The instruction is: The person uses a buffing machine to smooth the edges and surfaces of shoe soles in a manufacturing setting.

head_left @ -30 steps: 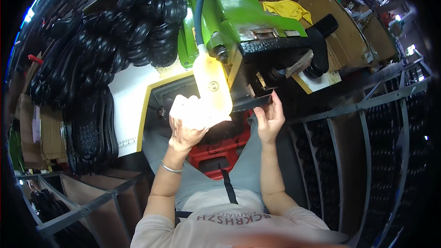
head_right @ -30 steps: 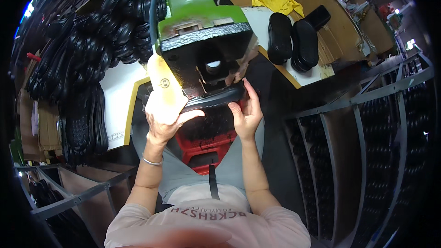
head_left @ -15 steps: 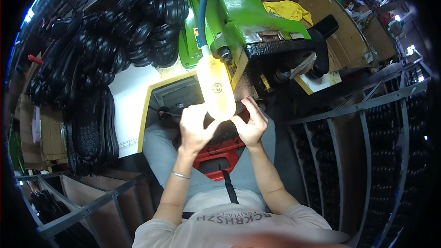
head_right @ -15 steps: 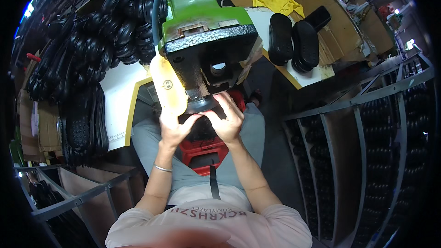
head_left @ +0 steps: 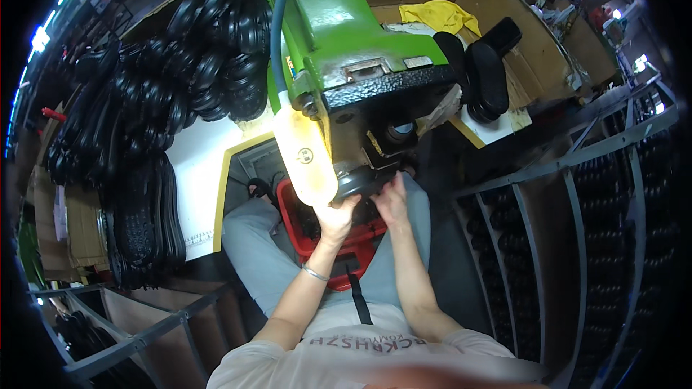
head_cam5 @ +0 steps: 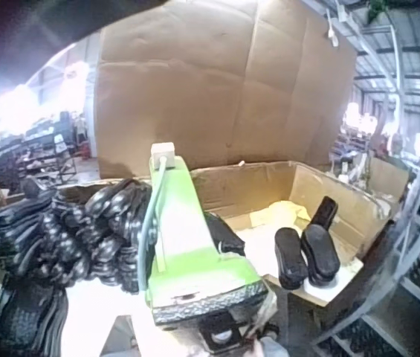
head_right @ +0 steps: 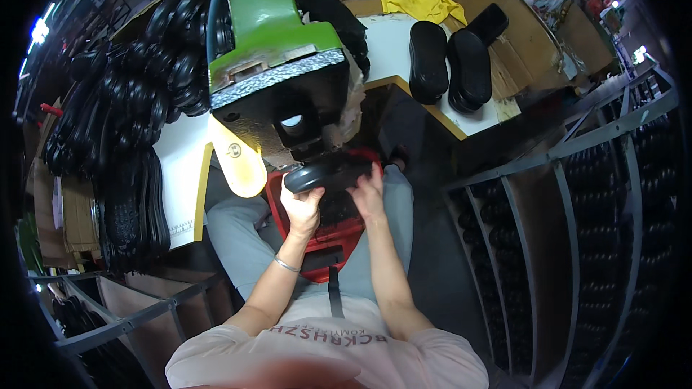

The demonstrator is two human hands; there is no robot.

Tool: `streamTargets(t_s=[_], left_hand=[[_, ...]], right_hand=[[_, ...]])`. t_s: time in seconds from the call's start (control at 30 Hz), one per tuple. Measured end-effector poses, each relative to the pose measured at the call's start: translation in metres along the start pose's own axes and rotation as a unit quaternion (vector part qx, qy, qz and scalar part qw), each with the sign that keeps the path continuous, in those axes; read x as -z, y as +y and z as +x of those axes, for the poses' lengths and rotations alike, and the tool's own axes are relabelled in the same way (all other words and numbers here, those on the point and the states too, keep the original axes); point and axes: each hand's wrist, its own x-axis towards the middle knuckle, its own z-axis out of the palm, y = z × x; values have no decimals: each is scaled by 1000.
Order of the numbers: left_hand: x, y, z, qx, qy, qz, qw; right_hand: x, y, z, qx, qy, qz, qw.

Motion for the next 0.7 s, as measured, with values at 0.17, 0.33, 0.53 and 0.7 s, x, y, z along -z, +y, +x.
streamTargets(t_s=[0.17,0.33,0.53,0.7], left_hand=[[8,13,11,-71,-36,161,984],[27,54,24,-151,-134,342,918],[44,96,21,-34,-52,151,987],[82,106,25,-55,-13,59,997]], right_hand=[[-31,-73,5,233,142,-256,927],[-74,-115,-1,338,116,-379,854],[-105,-107,-9,350,33,-419,837],[-116,-76,-5,342,-29,-402,849]])
